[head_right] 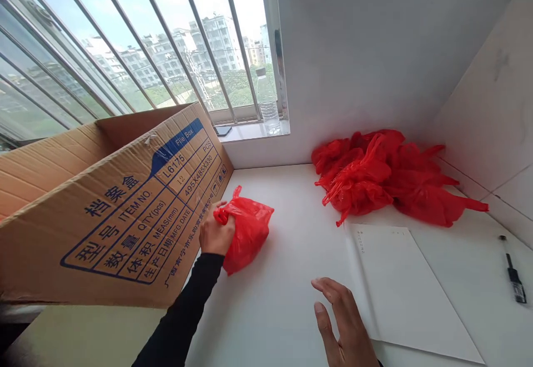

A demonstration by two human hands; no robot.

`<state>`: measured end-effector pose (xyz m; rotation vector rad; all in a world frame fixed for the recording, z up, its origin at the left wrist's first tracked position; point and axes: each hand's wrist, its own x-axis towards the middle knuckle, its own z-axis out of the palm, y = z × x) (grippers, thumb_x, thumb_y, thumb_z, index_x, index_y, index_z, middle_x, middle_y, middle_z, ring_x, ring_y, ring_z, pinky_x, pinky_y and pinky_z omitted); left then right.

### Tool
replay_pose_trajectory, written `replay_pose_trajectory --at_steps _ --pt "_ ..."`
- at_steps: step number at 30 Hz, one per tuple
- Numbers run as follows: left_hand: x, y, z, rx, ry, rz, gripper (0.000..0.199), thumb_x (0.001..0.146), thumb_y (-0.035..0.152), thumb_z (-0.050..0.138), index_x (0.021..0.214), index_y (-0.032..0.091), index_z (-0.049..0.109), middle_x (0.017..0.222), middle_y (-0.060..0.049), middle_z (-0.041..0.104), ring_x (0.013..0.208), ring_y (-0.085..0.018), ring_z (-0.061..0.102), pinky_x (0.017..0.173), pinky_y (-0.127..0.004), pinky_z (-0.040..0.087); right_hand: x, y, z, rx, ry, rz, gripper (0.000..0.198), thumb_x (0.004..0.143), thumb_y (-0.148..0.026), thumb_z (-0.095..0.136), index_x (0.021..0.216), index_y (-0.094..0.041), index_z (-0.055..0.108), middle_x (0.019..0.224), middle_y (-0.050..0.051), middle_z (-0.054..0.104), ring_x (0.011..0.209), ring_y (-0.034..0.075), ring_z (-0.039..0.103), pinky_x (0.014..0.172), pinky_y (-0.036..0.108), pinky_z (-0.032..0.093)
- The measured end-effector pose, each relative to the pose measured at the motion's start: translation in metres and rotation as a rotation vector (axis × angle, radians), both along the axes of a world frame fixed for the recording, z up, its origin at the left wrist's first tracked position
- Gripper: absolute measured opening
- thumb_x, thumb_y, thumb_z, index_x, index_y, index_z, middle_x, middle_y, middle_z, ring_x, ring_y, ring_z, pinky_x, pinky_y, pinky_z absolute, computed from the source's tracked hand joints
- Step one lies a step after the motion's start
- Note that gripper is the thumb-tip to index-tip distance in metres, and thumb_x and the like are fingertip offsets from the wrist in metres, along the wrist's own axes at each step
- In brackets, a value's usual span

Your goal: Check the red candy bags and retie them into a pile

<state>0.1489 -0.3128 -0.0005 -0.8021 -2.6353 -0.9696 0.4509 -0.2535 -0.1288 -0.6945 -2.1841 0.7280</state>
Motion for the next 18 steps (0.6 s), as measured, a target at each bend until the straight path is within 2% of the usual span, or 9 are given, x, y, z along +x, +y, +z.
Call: replay_pose_trajectory --at_steps 2,4,6,9,12,14,16,18 --pt "-0.027 0.028 0.014 0.081 0.068 0.017 0.054 0.087 0.030 0.059 0.138 0.012 0.048 0.127 -0.021 0.062 0.120 -0.036 0.059 0.100 -0.051 0.047 -0.005 -0.003 -0.002 -0.023 0.019 -0.029 0.033 0.103 -0.032 0.044 0.134 -0.035 0.052 0.129 0.004 0.060 0.119 0.021 0.061 0.093 0.036 0.061" --pt "-0.032 0.045 0.017 0.140 0.129 -0.046 0.066 0.088 0.030 0.059 0.147 0.010 0.037 0.141 -0.023 0.051 0.134 -0.034 0.048 0.111 -0.051 0.038 -0.009 -0.005 0.000 -0.065 0.045 -0.066 0.030 0.103 -0.030 0.042 0.130 -0.034 0.054 0.127 0.005 0.061 0.117 0.022 0.062 0.092 0.037 0.062" --pt "-0.021 0.050 0.009 0.166 0.164 -0.166 0.062 0.090 0.028 0.056 0.147 0.012 0.039 0.142 -0.020 0.050 0.136 -0.033 0.044 0.115 -0.051 0.035 -0.013 -0.003 0.007 -0.079 0.070 -0.072 0.028 0.102 -0.028 0.042 0.126 -0.035 0.056 0.124 0.005 0.062 0.115 0.022 0.063 0.091 0.038 0.061" --pt "0.003 0.042 -0.020 0.155 0.170 -0.358 0.048 0.092 0.027 0.053 0.138 0.014 0.050 0.134 -0.016 0.057 0.131 -0.032 0.049 0.112 -0.055 0.039 -0.012 0.018 0.031 -0.051 0.081 -0.064 0.028 0.101 -0.027 0.044 0.125 -0.035 0.055 0.122 0.005 0.063 0.116 0.023 0.063 0.093 0.039 0.060" --pt "0.023 0.025 -0.048 0.134 0.153 -0.455 0.039 0.095 0.027 0.049 0.132 0.016 0.054 0.129 -0.015 0.061 0.125 -0.032 0.054 0.106 -0.058 0.044 -0.010 0.058 0.063 -0.017 0.082 -0.152 0.027 0.100 -0.029 0.045 0.125 -0.031 0.054 0.123 0.007 0.062 0.118 0.026 0.061 0.097 0.044 0.058" --pt "0.036 0.013 -0.061 0.122 0.137 -0.483 0.035 0.097 0.028 0.048 0.130 0.019 0.056 0.126 -0.013 0.062 0.121 -0.031 0.056 0.101 -0.056 0.049 -0.017 0.095 0.083 0.046 0.101 -0.237 0.026 0.099 -0.030 0.046 0.124 -0.027 0.055 0.121 0.009 0.062 0.111 0.026 0.062 0.094 0.046 0.058" --pt "0.050 0.002 -0.070 0.106 0.129 -0.517 0.031 0.098 0.027 0.049 0.128 0.023 0.058 0.124 -0.010 0.063 0.118 -0.028 0.058 0.096 -0.053 0.053 -0.033 0.135 0.100 0.097 0.112 -0.278 0.028 0.098 -0.029 0.047 0.124 -0.024 0.054 0.121 0.010 0.062 0.108 0.025 0.063 0.093 0.046 0.058" --pt "0.062 -0.007 -0.080 0.108 0.161 -0.559 0.032 0.099 0.023 0.049 0.129 0.028 0.057 0.123 -0.007 0.064 0.119 -0.027 0.059 0.097 -0.051 0.054 -0.058 0.177 0.116 0.148 0.103 -0.275 0.032 0.096 -0.027 0.050 0.128 -0.021 0.053 0.124 0.011 0.061 0.113 0.024 0.060 0.099 0.044 0.054"
